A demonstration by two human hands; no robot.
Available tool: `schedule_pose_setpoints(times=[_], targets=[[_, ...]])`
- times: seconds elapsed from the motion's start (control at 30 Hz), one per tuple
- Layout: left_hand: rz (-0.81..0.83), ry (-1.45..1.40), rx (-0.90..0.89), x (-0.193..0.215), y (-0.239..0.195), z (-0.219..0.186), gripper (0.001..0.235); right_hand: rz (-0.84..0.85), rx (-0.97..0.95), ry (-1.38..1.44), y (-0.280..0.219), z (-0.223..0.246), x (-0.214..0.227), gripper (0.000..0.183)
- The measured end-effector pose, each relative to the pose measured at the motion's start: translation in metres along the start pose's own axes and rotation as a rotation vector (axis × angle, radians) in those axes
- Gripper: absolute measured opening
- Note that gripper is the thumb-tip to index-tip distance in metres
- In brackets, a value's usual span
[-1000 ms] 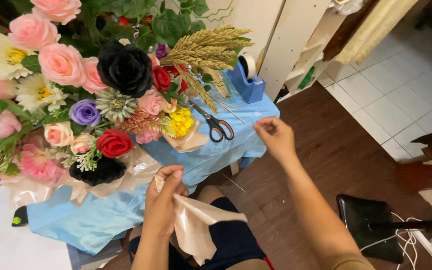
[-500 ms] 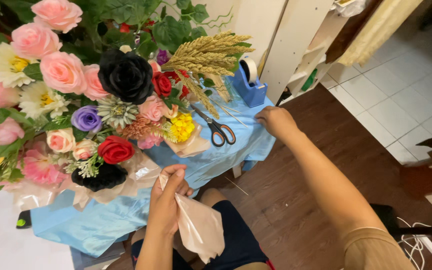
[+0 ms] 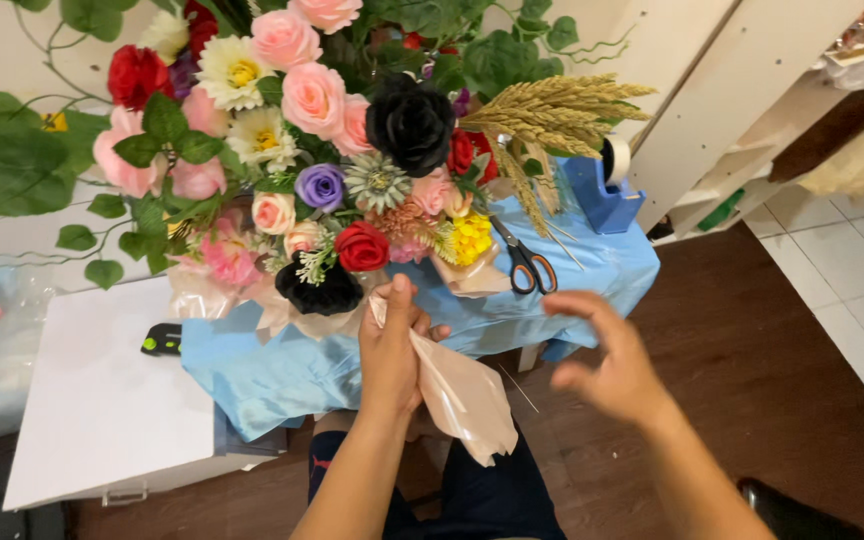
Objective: The person wraps a small element of a bouquet with paper, secures it with tape, trims the excess paper with scissors, and then folds the remaining paper.
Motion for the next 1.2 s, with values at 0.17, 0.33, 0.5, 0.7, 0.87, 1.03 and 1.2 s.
schedule_pose_setpoints(times=[0.17, 0.33, 0.5, 0.7, 0.87, 1.03, 1.2], targets=[[0.027, -0.017, -0.049, -0.003, -0.010, 0.000, 0.032, 0.041, 0.040, 0.089, -0.008, 0.059, -0.063, 0.058], [0.198, 0.255, -0.160, 0.019, -0.030, -0.030, 0.074, -0.095, -0.167, 0.330, 0.003, 0.033, -0.069, 0.008], [0.350, 0.424, -0.001, 0.046, -0.037, -0.037, 0.048, -0.151, -0.405, 0.565, 0.029, 0.008, -0.059, 0.030], [0.335, 0.407, 0.092, 0.089, -0.028, -0.044, 0.052, -0.081, -0.521, 0.752, 0.047, -0.009, -0.041, 0.034], [0.158, 0.770, -0.185, 0.084, -0.034, -0.085, 0.048, -0.135, -0.507, 0.710, 0.049, -0.005, -0.017, 0.037], [0.150, 1.151, -0.852, 0.029, -0.085, -0.108, 0.027, -0.079, -0.594, 0.652, 0.044, 0.032, -0.017, 0.037], [0.686, 1.080, -0.497, -0.025, -0.104, -0.059, 0.098, 0.189, -0.487, 0.909, 0.032, 0.065, -0.040, 0.060]])
Point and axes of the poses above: each hand's wrist, its own y-axis towards the middle knuckle, its own x-axis out of the back of the hand, z = x × y, the point moved 4 cm from there along y, towards the middle knuckle, and after that the axes turned 1 degree about -x, right-handed, at the moved point
